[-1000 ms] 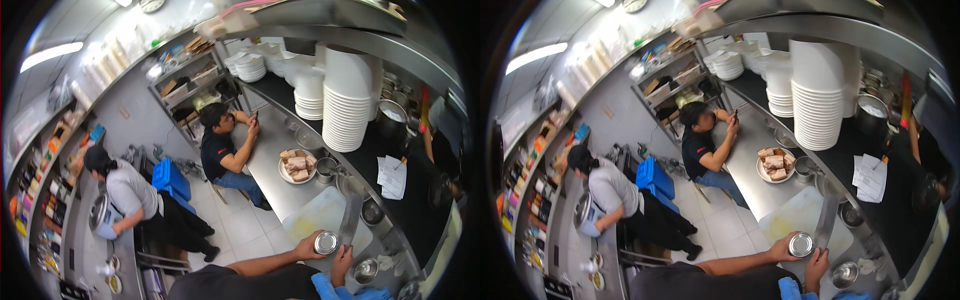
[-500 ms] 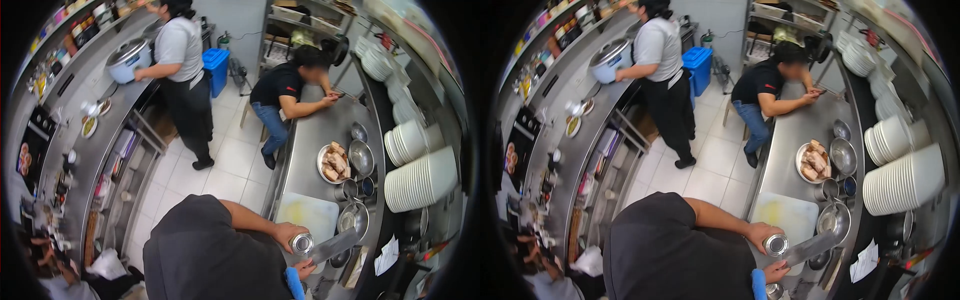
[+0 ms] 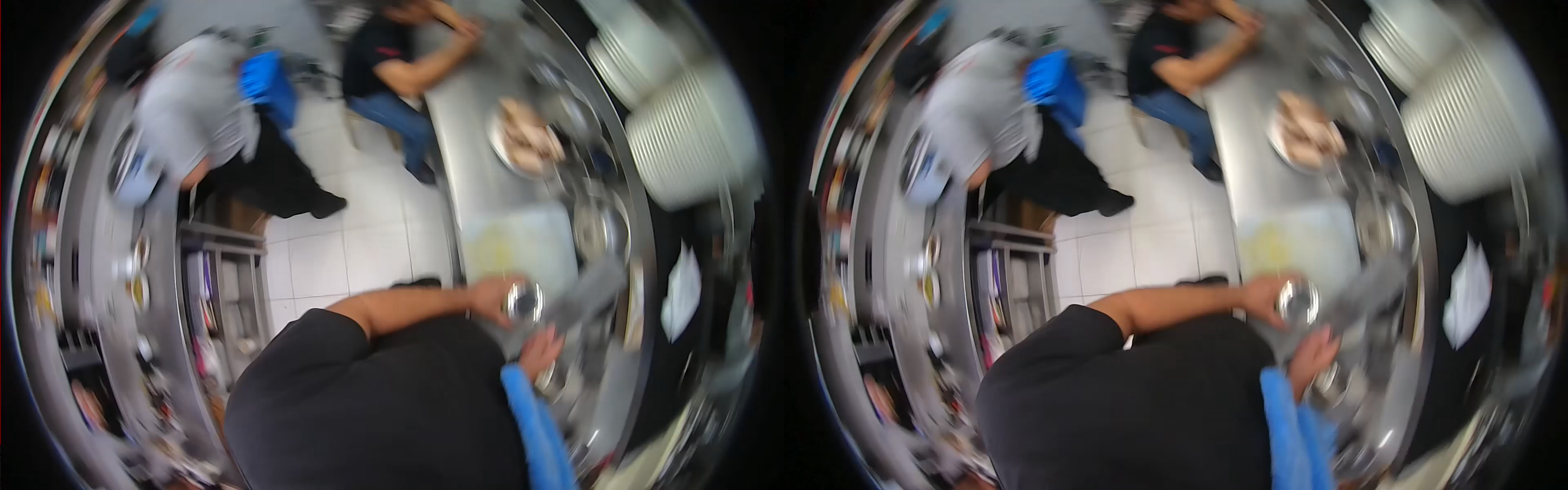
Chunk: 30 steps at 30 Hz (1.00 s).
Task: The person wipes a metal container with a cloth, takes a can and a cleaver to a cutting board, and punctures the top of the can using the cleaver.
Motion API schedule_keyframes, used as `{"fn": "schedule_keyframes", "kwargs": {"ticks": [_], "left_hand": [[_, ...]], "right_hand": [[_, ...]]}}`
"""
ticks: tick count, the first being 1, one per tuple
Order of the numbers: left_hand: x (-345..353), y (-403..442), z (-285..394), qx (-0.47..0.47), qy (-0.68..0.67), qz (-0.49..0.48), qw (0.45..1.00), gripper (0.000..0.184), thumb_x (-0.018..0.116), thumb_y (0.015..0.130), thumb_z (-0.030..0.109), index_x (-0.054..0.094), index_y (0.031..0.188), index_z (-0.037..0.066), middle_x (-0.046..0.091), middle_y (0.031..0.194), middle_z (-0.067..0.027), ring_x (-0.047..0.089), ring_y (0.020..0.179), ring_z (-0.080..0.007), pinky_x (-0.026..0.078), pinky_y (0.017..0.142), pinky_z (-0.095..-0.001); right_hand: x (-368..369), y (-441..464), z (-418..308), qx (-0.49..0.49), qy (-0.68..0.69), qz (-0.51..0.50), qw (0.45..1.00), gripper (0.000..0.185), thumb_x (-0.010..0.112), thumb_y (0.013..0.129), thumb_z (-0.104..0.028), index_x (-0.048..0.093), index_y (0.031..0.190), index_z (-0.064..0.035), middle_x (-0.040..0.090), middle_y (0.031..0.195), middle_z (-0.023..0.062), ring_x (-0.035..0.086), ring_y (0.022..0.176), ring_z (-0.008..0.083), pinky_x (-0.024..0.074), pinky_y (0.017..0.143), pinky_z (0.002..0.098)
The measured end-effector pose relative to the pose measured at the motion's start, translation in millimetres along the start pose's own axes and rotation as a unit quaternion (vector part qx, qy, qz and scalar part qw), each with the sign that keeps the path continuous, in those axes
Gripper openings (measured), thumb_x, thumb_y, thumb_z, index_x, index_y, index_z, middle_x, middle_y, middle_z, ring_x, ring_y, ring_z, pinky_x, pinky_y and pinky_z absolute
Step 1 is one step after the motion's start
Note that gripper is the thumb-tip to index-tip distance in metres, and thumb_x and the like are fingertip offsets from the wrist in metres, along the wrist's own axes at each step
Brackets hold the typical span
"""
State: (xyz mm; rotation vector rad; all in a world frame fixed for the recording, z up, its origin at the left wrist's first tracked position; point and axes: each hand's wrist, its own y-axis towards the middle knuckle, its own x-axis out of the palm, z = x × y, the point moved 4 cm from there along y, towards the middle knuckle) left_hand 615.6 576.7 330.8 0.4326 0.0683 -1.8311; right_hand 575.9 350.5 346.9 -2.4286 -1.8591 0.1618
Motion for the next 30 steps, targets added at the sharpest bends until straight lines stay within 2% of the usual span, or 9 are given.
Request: {"fn": "schedule_keyframes", "kwargs": {"ticks": [1, 2, 4, 5, 9, 18, 24, 27, 30], "left_hand": [[0.6, 0.3, 4.2, -0.006, 0.055, -0.009, 0.998, 0.11, 0.094, 0.062, 0.052, 0.047, 0.15, 0.004, 0.058, 0.146, -0.0202, 0.058, 0.135, -0.0374, 0.047, 0.112, -0.0443], [3.6, 4.2, -4.2, -0.062, 0.023, -0.028, 0.997, 0.11, 0.094, 0.064, 0.051, 0.046, 0.151, 0.004, 0.06, 0.145, -0.0204, 0.059, 0.133, -0.037, 0.047, 0.112, -0.044], [-1.7, 8.5, 8.3, -0.073, -0.017, -0.007, 0.997, 0.107, 0.096, 0.065, 0.046, 0.047, 0.15, 0.004, 0.062, 0.142, -0.0202, 0.062, 0.132, -0.0348, 0.049, 0.112, -0.0424], [-0.5, 9.2, 5.1, -0.034, 0.049, -0.004, 0.998, 0.109, 0.098, 0.063, 0.042, 0.045, 0.151, 0.004, 0.064, 0.14, -0.0182, 0.064, 0.13, -0.0328, 0.05, 0.11, -0.0411], [-3.3, 13.8, 24.1, -0.048, 0.037, -0.006, 0.998, 0.106, 0.1, 0.061, 0.035, 0.046, 0.148, 0.004, 0.065, 0.137, -0.0153, 0.065, 0.127, -0.0319, 0.054, 0.104, -0.0405], [-6.2, 16.7, 34.4, -0.054, 0.066, -0.031, 0.996, 0.104, 0.101, 0.063, 0.029, 0.044, 0.147, 0.008, 0.064, 0.136, -0.0141, 0.066, 0.126, -0.0318, 0.055, 0.103, -0.0439], [-8.7, 21.6, 24.2, -0.047, 0.046, -0.072, 0.995, 0.107, 0.101, 0.062, 0.029, 0.043, 0.149, 0.007, 0.062, 0.139, -0.0139, 0.064, 0.128, -0.0306, 0.054, 0.106, -0.0424], [-10.6, 23.6, 24.3, -0.05, 0.039, -0.084, 0.994, 0.109, 0.101, 0.06, 0.03, 0.043, 0.15, 0.007, 0.062, 0.14, -0.0131, 0.064, 0.129, -0.0301, 0.053, 0.107, -0.0418], [-10.7, 25.9, 23.3, -0.048, 0.026, -0.087, 0.995, 0.109, 0.101, 0.06, 0.03, 0.044, 0.15, 0.007, 0.062, 0.14, -0.0122, 0.063, 0.13, -0.0297, 0.053, 0.108, -0.0415]], "right_hand": [[-6.2, -3.8, 0.1, 0.042, 0.009, -0.004, 0.999, 0.012, 0.059, 0.108, -0.02, 0.055, 0.116, -0.0108, 0.051, 0.077, -0.0062, 0.044, 0.059, 0.0028, 0.0357, 0.048, 0.0217], [-2.4, -2.7, -4.6, 0.067, 0.034, -0.002, 0.997, 0.016, 0.057, 0.111, -0.024, 0.053, 0.103, -0.0109, 0.052, 0.074, -0.0052, 0.046, 0.059, 0.0039, 0.0366, 0.049, 0.0223], [-4.3, -0.9, 3.2, 0.08, 0.064, 0.003, 0.995, 0.017, 0.058, 0.111, -0.027, 0.053, 0.111, -0.0112, 0.052, 0.074, -0.0044, 0.047, 0.058, 0.0046, 0.038, 0.049, 0.0233], [3.0, -4.9, -19.9, 0.103, 0.055, 0.006, 0.993, 0.02, 0.059, 0.111, -0.03, 0.051, 0.112, -0.0115, 0.052, 0.076, -0.0021, 0.047, 0.059, 0.007, 0.0399, 0.05, 0.0252], [10.0, -8.2, -42.1, 0.178, 0.181, -0.005, 0.967, 0.018, 0.056, 0.112, -0.027, 0.05, 0.112, -0.0093, 0.05, 0.076, 0.0011, 0.045, 0.056, 0.0095, 0.0404, 0.048, 0.0282], [9.9, -9.3, -40.6, 0.198, 0.249, -0.013, 0.948, 0.015, 0.056, 0.112, -0.026, 0.052, 0.112, -0.0108, 0.049, 0.077, 0.0008, 0.045, 0.055, 0.0091, 0.0413, 0.049, 0.0284], [7.9, -16.1, -69.4, 0.08, -0.006, 0.012, 0.997, 0.02, 0.059, 0.11, -0.025, 0.057, 0.104, -0.0054, 0.056, 0.067, 0.0029, 0.05, 0.052, 0.0125, 0.0428, 0.05, 0.0323], [8.9, -15.1, -77.9, -0.067, -0.196, 0.033, 0.978, 0.024, 0.061, 0.109, -0.025, 0.057, 0.102, -0.0022, 0.064, 0.068, 0.0129, 0.061, 0.055, 0.0257, 0.0462, 0.053, 0.0393], [17.0, -14.3, -88.2, -0.095, -0.254, 0.028, 0.962, 0.025, 0.061, 0.108, -0.024, 0.057, 0.102, -0.0005, 0.067, 0.077, 0.0215, 0.067, 0.064, 0.0403, 0.0487, 0.057, 0.0451]]}}
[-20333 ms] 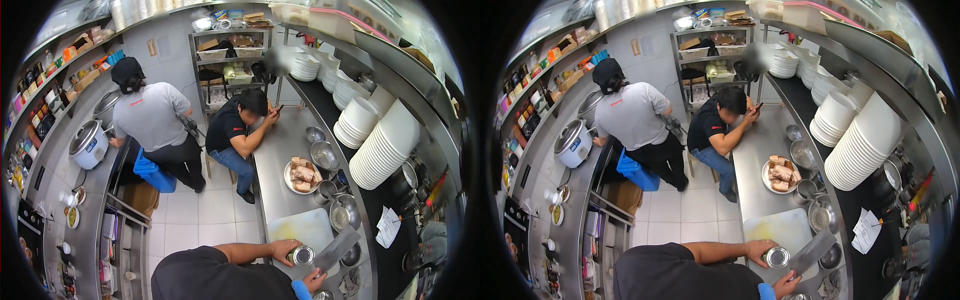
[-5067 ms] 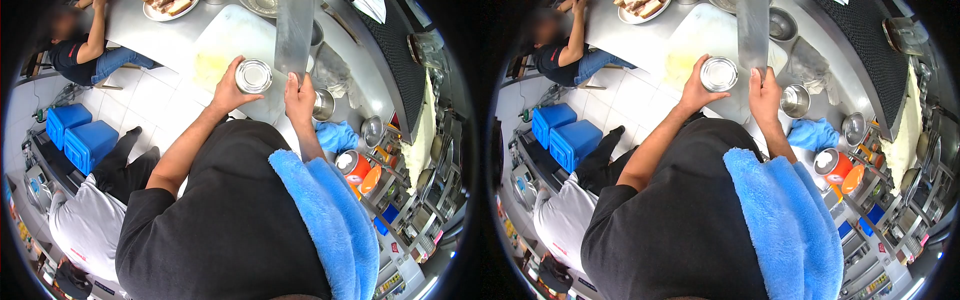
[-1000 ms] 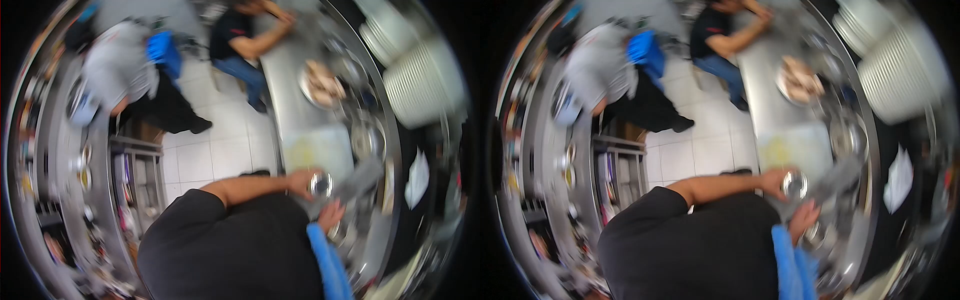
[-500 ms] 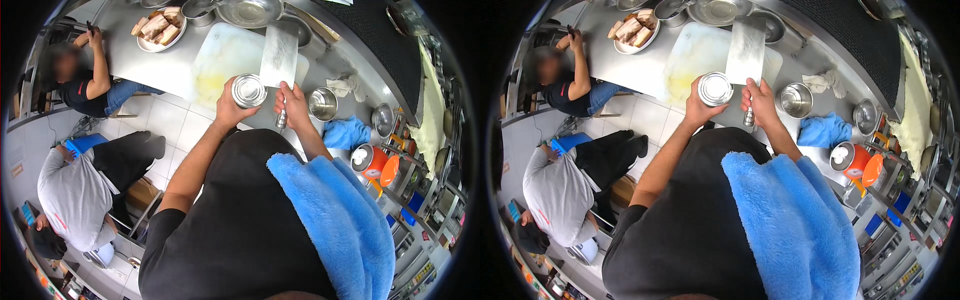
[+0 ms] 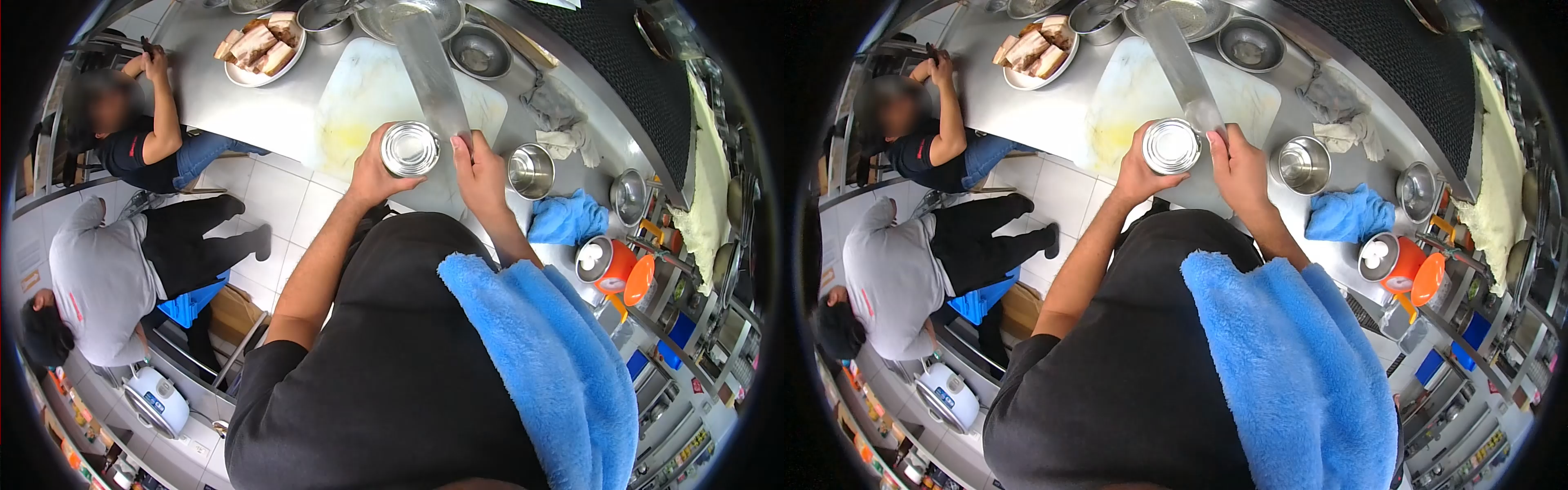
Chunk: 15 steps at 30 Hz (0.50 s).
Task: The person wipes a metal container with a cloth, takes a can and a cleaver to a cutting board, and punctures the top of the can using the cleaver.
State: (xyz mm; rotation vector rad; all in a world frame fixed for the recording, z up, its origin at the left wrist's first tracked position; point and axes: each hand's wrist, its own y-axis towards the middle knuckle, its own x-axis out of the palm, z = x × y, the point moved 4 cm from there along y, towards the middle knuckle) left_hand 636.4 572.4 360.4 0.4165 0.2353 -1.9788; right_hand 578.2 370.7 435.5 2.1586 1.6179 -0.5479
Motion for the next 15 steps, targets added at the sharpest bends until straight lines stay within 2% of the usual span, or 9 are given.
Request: {"fn": "schedule_keyframes", "kwargs": {"ticks": [3, 9, 15], "left_hand": [[-0.5, 0.1, 0.1, 0.004, -0.007, 0.002, 1.0, 0.108, 0.101, 0.06, 0.03, 0.045, 0.149, 0.007, 0.063, 0.139, -0.0117, 0.064, 0.129, -0.0292, 0.053, 0.107, -0.0412], [-2.4, -0.1, 0.7, -0.008, -0.005, 0.004, 1.0, 0.107, 0.1, 0.06, 0.031, 0.047, 0.149, 0.009, 0.065, 0.138, -0.0108, 0.064, 0.128, -0.0286, 0.053, 0.107, -0.0407], [-5.0, 3.6, 1.5, -0.002, 0.002, 0.004, 1.0, 0.106, 0.1, 0.06, 0.032, 0.047, 0.149, 0.01, 0.064, 0.138, -0.0104, 0.065, 0.128, -0.0291, 0.053, 0.107, -0.041]], "right_hand": [[0.7, 2.7, -7.4, -0.015, -0.025, -0.004, 1.0, 0.023, 0.061, 0.108, -0.023, 0.058, 0.1, -0.0009, 0.068, 0.079, 0.0224, 0.067, 0.07, 0.0455, 0.05, 0.058, 0.046], [-4.8, 0.2, -28.5, -0.091, -0.04, 0.06, 0.993, 0.022, 0.062, 0.107, -0.021, 0.059, 0.1, -0.0012, 0.068, 0.077, 0.0216, 0.069, 0.069, 0.044, 0.0505, 0.059, 0.0484], [8.6, -2.9, -3.7, -0.074, -0.097, 0.03, 0.992, 0.022, 0.062, 0.107, -0.022, 0.06, 0.1, -0.001, 0.069, 0.077, 0.0216, 0.069, 0.07, 0.0441, 0.0514, 0.059, 0.0487]]}}
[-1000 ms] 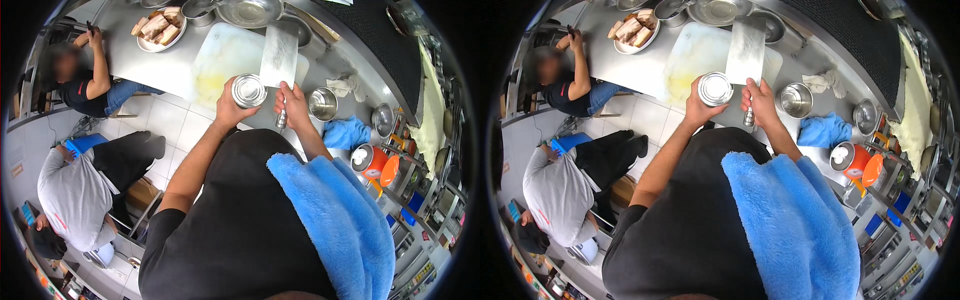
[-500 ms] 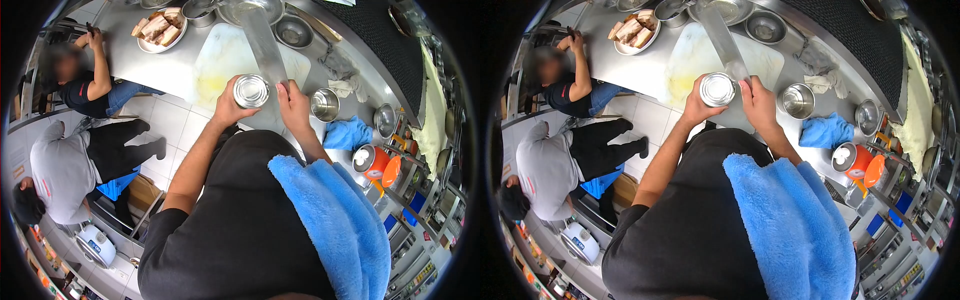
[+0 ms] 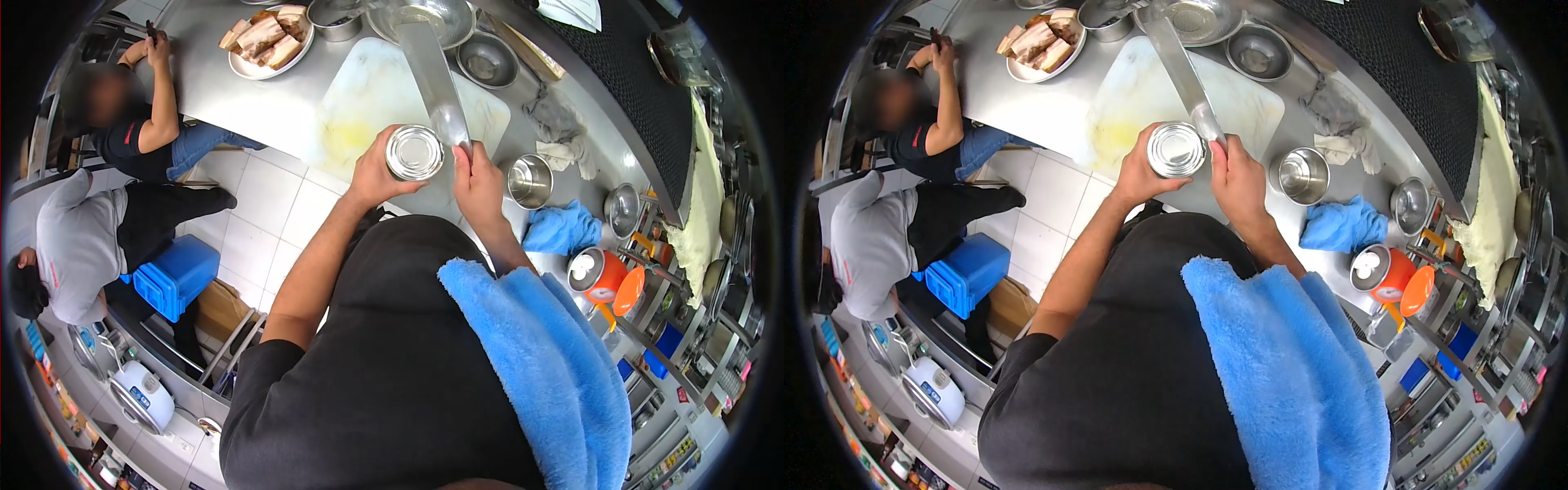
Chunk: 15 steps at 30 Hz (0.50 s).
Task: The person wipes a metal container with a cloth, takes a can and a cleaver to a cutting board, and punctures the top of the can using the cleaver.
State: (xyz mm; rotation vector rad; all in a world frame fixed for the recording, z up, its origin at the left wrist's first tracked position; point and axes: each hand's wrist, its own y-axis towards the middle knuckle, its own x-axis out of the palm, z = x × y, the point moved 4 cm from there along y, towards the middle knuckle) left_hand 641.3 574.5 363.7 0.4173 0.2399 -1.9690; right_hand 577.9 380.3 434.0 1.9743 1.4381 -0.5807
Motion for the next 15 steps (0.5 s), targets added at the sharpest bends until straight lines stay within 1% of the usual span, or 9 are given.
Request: {"fn": "schedule_keyframes", "kwargs": {"ticks": [3, 6, 9, 12, 13, 15], "left_hand": [[1.0, 0.8, 0.2, 0.0, 0.0, -0.001, 1.0, 0.106, 0.101, 0.059, 0.032, 0.048, 0.148, 0.01, 0.064, 0.138, -0.0107, 0.064, 0.128, -0.0293, 0.053, 0.107, -0.0411], [0.2, -1.5, 0.8, 0.0, 0.001, 0.001, 1.0, 0.106, 0.101, 0.059, 0.033, 0.048, 0.148, 0.01, 0.064, 0.138, -0.0111, 0.064, 0.129, -0.0294, 0.053, 0.107, -0.0413], [0.9, -2.4, -0.8, 0.0, -0.001, 0.001, 1.0, 0.105, 0.101, 0.06, 0.033, 0.048, 0.148, 0.009, 0.064, 0.138, -0.0115, 0.064, 0.129, -0.0297, 0.053, 0.107, -0.0416], [1.7, -3.4, -0.7, -0.003, -0.005, -0.006, 1.0, 0.105, 0.1, 0.06, 0.034, 0.048, 0.148, 0.01, 0.064, 0.139, -0.0118, 0.064, 0.129, -0.03, 0.053, 0.107, -0.0418], [1.2, -1.7, -1.0, -0.003, -0.004, -0.006, 1.0, 0.105, 0.1, 0.06, 0.034, 0.048, 0.148, 0.01, 0.064, 0.139, -0.0118, 0.064, 0.129, -0.0302, 0.053, 0.107, -0.0419], [2.2, -3.2, -3.2, -0.001, -0.002, -0.009, 1.0, 0.106, 0.1, 0.059, 0.034, 0.048, 0.148, 0.01, 0.063, 0.14, -0.0119, 0.064, 0.129, -0.0304, 0.053, 0.107, -0.042]], "right_hand": [[-9.5, 3.6, -11.6, -0.018, 0.006, 0.005, 1.0, 0.021, 0.062, 0.107, -0.021, 0.06, 0.1, -0.0011, 0.069, 0.077, 0.0215, 0.069, 0.069, 0.0436, 0.051, 0.059, 0.0488], [-26.0, 12.6, -39.5, -0.065, 0.045, 0.068, 0.995, 0.02, 0.063, 0.106, -0.02, 0.06, 0.1, -0.0012, 0.069, 0.078, 0.0217, 0.069, 0.069, 0.0432, 0.0511, 0.058, 0.0479], [-18.7, 6.5, -29.0, -0.038, 0.042, 0.066, 0.996, 0.018, 0.064, 0.106, -0.018, 0.061, 0.099, -0.0016, 0.069, 0.079, 0.0216, 0.069, 0.069, 0.0428, 0.0517, 0.058, 0.0466], [5.6, -0.2, 2.6, -0.008, -0.023, -0.015, 1.0, 0.017, 0.064, 0.105, -0.018, 0.061, 0.1, -0.0017, 0.07, 0.08, 0.0216, 0.07, 0.07, 0.0424, 0.0527, 0.059, 0.0456], [3.5, 4.0, -3.1, -0.036, -0.009, 0.014, 0.999, 0.017, 0.065, 0.105, -0.018, 0.061, 0.1, -0.0019, 0.07, 0.08, 0.0215, 0.07, 0.07, 0.0421, 0.0525, 0.059, 0.0458], [-3.4, 10.9, -9.8, -0.038, -0.007, 0.021, 0.999, 0.018, 0.066, 0.104, -0.018, 0.061, 0.099, -0.002, 0.07, 0.08, 0.0217, 0.07, 0.07, 0.042, 0.0524, 0.059, 0.046]]}}
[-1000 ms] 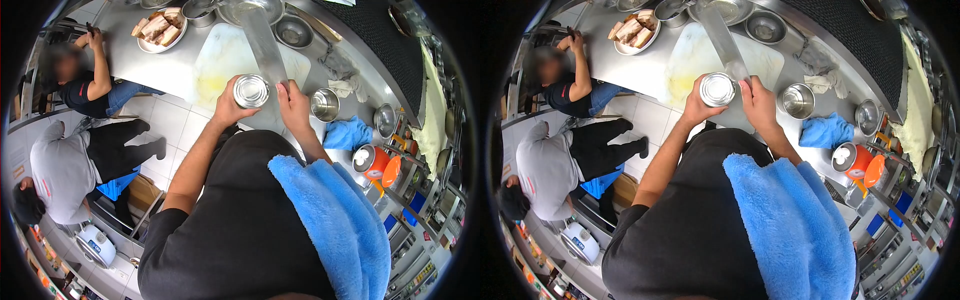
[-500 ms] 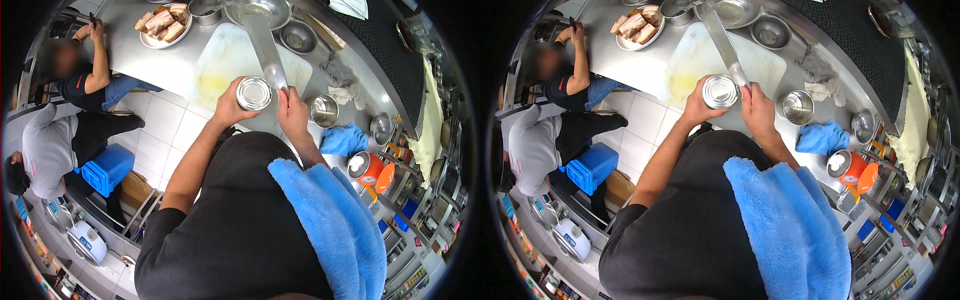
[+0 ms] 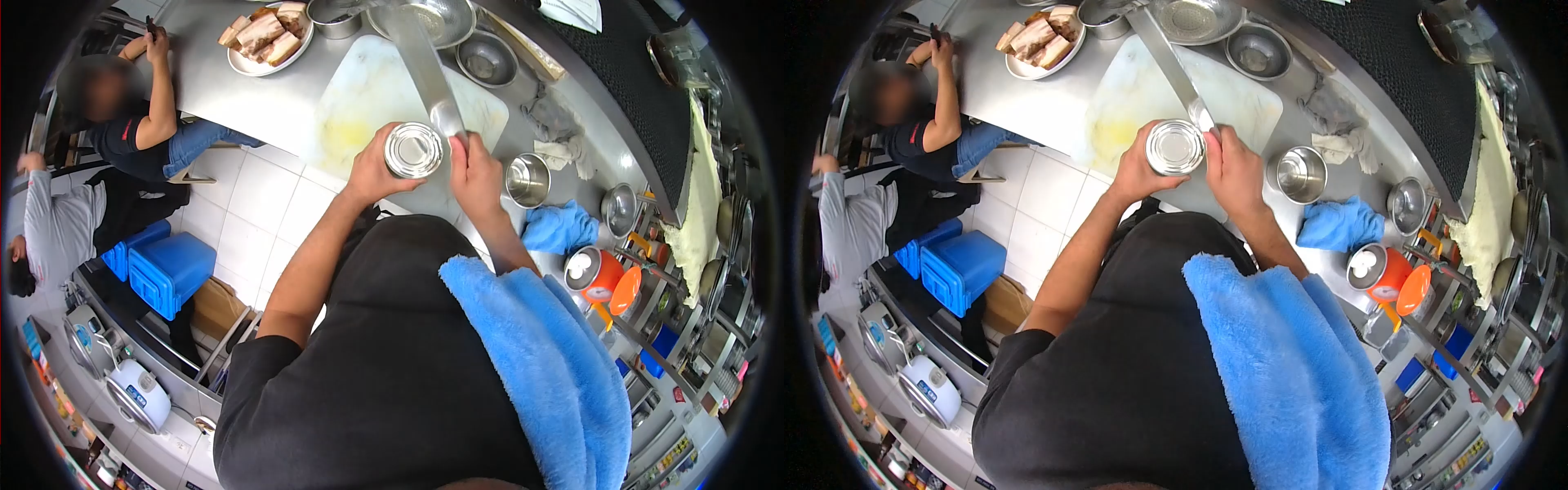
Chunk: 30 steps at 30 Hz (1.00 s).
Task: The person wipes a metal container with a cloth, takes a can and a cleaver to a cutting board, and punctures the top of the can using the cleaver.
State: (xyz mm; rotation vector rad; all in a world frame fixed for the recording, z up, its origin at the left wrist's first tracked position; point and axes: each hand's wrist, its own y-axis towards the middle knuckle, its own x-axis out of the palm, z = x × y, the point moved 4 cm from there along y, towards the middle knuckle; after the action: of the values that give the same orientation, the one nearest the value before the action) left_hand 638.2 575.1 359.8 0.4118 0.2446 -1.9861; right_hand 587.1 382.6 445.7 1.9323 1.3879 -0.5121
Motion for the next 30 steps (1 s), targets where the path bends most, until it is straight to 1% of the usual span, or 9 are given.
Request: {"fn": "schedule_keyframes", "kwargs": {"ticks": [1, 4, 7, 10, 13, 19, 25, 28, 30], "left_hand": [[0.2, 0.4, -1.1, 0.004, 0.002, 0.001, 1.0, 0.106, 0.1, 0.059, 0.034, 0.048, 0.148, 0.01, 0.063, 0.14, -0.0119, 0.064, 0.129, -0.0305, 0.053, 0.107, -0.0421], [-1.5, 3.2, 0.8, 0.005, 0.006, 0.003, 1.0, 0.105, 0.1, 0.059, 0.034, 0.048, 0.147, 0.01, 0.063, 0.14, -0.0118, 0.064, 0.129, -0.0305, 0.053, 0.107, -0.0423], [-1.2, 2.5, 0.2, 0.003, 0.006, 0.001, 1.0, 0.105, 0.1, 0.059, 0.035, 0.048, 0.147, 0.009, 0.063, 0.139, -0.0118, 0.064, 0.129, -0.0305, 0.053, 0.107, -0.0423], [-0.3, 2.1, 0.4, 0.003, 0.011, 0.002, 1.0, 0.105, 0.1, 0.059, 0.035, 0.048, 0.147, 0.009, 0.063, 0.14, -0.0118, 0.063, 0.129, -0.0305, 0.053, 0.107, -0.0424], [-0.2, 1.4, -1.2, -0.003, 0.019, 0.005, 1.0, 0.105, 0.1, 0.059, 0.036, 0.048, 0.147, 0.009, 0.063, 0.14, -0.0119, 0.063, 0.129, -0.0306, 0.053, 0.107, -0.0425], [-1.0, 1.7, 0.7, 0.0, 0.021, 0.008, 1.0, 0.105, 0.1, 0.059, 0.037, 0.049, 0.147, 0.01, 0.064, 0.139, -0.0114, 0.064, 0.129, -0.0299, 0.053, 0.106, -0.0422], [-1.6, 4.1, 1.7, 0.009, 0.024, 0.016, 1.0, 0.104, 0.1, 0.059, 0.039, 0.05, 0.146, 0.011, 0.065, 0.138, -0.0104, 0.064, 0.128, -0.03, 0.053, 0.106, -0.0425], [-2.0, 1.7, 0.7, 0.006, 0.017, 0.015, 1.0, 0.103, 0.1, 0.059, 0.039, 0.05, 0.145, 0.011, 0.065, 0.138, -0.0102, 0.064, 0.128, -0.0299, 0.053, 0.106, -0.0429], [-1.5, 0.9, 2.0, 0.0, 0.016, 0.012, 1.0, 0.104, 0.1, 0.059, 0.039, 0.05, 0.145, 0.011, 0.065, 0.138, -0.0102, 0.064, 0.128, -0.0298, 0.053, 0.105, -0.043]], "right_hand": [[-3.8, 2.7, -4.5, 0.001, 0.002, 0.002, 1.0, 0.018, 0.066, 0.104, -0.019, 0.061, 0.099, -0.0021, 0.07, 0.08, 0.0217, 0.07, 0.07, 0.042, 0.0524, 0.059, 0.0462], [-24.4, 9.1, -27.7, -0.042, 0.034, 0.067, 0.996, 0.018, 0.066, 0.104, -0.018, 0.062, 0.101, -0.0017, 0.071, 0.081, 0.0214, 0.07, 0.069, 0.0414, 0.0524, 0.059, 0.0466], [-19.9, -6.0, -16.2, -0.016, 0.037, 0.045, 0.998, 0.017, 0.066, 0.104, -0.017, 0.063, 0.104, -0.0009, 0.072, 0.083, 0.0202, 0.071, 0.07, 0.0399, 0.0532, 0.059, 0.0457], [5.4, -16.4, 10.0, 0.014, -0.042, -0.04, 0.998, 0.016, 0.066, 0.104, -0.016, 0.065, 0.106, 0.0, 0.074, 0.085, 0.0189, 0.072, 0.072, 0.0383, 0.0544, 0.061, 0.0442], [2.2, -11.5, 3.7, 0.009, 0.008, -0.001, 1.0, 0.016, 0.067, 0.104, -0.016, 0.065, 0.107, -0.0001, 0.073, 0.085, 0.0188, 0.073, 0.073, 0.0378, 0.0548, 0.062, 0.0438], [-19.7, -1.1, -24.4, -0.038, 0.026, 0.047, 0.998, 0.016, 0.067, 0.103, -0.016, 0.066, 0.107, -0.0005, 0.073, 0.085, 0.02, 0.072, 0.073, 0.0382, 0.0544, 0.062, 0.0449], [9.3, -14.7, 12.4, -0.036, -0.048, -0.031, 0.998, 0.016, 0.068, 0.103, -0.016, 0.066, 0.107, -0.0012, 0.071, 0.082, 0.0194, 0.071, 0.07, 0.0371, 0.0529, 0.059, 0.0444], [-1.4, -8.1, -2.8, -0.073, -0.031, 0.011, 0.997, 0.015, 0.068, 0.103, -0.016, 0.066, 0.106, -0.002, 0.07, 0.081, 0.0188, 0.07, 0.068, 0.0378, 0.0523, 0.058, 0.0441], [-13.2, -3.0, -18.8, -0.066, -0.018, 0.027, 0.997, 0.014, 0.068, 0.103, -0.016, 0.066, 0.105, -0.0023, 0.07, 0.081, 0.0188, 0.069, 0.068, 0.0387, 0.0522, 0.058, 0.0443]]}}
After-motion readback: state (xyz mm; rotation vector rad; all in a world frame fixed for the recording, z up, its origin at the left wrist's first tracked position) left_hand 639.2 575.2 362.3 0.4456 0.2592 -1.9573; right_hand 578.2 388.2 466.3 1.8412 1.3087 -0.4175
